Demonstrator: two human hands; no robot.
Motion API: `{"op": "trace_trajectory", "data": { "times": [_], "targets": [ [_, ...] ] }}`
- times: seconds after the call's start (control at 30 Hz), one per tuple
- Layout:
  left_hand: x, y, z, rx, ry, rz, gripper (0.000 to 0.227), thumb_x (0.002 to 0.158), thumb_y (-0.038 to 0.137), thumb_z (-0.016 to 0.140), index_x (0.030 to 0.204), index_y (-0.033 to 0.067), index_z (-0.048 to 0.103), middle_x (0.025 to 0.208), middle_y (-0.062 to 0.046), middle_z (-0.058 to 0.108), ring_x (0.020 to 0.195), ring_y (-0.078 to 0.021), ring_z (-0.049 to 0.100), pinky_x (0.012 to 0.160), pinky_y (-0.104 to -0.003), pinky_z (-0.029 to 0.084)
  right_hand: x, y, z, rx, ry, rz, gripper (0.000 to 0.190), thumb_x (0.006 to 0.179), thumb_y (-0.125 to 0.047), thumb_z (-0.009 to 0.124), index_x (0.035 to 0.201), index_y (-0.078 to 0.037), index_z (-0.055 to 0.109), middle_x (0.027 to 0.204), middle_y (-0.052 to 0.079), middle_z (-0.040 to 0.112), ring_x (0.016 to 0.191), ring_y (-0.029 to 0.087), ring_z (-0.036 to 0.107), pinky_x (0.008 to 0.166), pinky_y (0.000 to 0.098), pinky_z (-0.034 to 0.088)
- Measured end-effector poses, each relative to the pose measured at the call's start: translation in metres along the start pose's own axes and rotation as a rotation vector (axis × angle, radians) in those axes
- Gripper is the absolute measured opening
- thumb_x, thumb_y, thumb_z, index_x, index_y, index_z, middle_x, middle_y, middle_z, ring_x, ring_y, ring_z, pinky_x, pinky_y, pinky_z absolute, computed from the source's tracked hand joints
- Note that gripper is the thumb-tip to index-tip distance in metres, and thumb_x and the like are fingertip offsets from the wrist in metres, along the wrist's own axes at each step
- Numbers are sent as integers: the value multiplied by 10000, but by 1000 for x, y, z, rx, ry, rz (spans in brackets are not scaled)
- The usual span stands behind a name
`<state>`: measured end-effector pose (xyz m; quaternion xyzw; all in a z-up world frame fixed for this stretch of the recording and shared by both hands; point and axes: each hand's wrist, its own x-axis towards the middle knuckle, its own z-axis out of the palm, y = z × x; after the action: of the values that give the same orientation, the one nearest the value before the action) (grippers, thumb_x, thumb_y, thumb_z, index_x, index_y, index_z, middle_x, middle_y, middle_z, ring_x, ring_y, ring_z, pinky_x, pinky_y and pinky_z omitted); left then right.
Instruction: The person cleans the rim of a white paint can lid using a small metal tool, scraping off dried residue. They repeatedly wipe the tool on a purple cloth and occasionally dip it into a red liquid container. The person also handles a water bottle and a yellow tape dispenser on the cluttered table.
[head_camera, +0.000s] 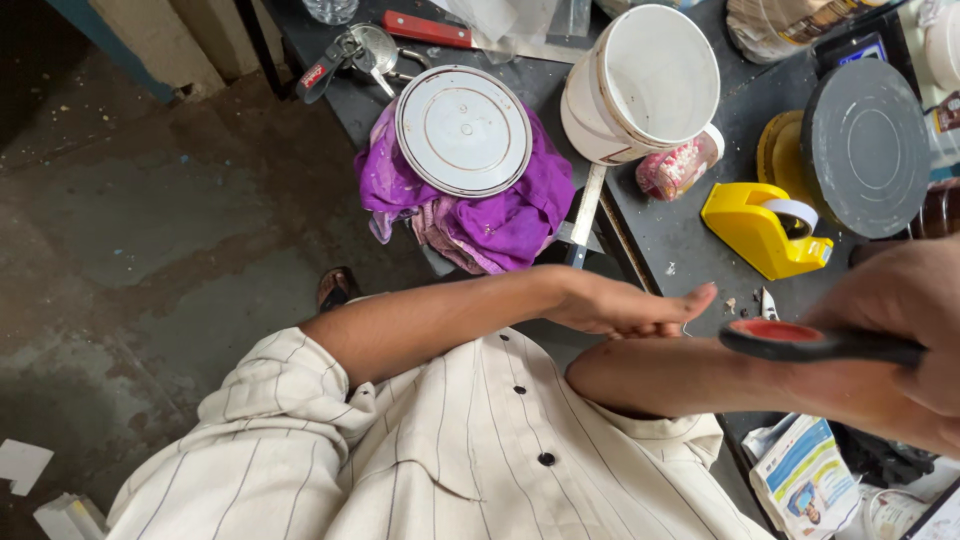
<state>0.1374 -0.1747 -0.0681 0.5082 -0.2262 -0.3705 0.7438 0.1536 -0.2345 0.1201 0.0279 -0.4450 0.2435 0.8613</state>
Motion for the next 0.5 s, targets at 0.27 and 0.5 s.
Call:
{"op": "trace_trajectory", "data": {
  "times": [0.27,0.5],
  "targets": [
    [-3,-9,0,116,17,23,1073,782,902,256,1518,142,434,1266,24,589,1112,-98,570,862,-363,514,-4,-3,-10,5,-18,-13,367,705,169,594,582,-155,473,543,1,511,434,58,418,422,261,227],
    [2,-24,0,164,11,-86,712,992,748,373,1441,220,535,1288,-136,571,975,-136,503,788,-389,467,-9,-2,-11,3,47,-31,403,663,177,602,535,-168,438,493,-4,479,446,53,454,427,256,216]
  ]
}}
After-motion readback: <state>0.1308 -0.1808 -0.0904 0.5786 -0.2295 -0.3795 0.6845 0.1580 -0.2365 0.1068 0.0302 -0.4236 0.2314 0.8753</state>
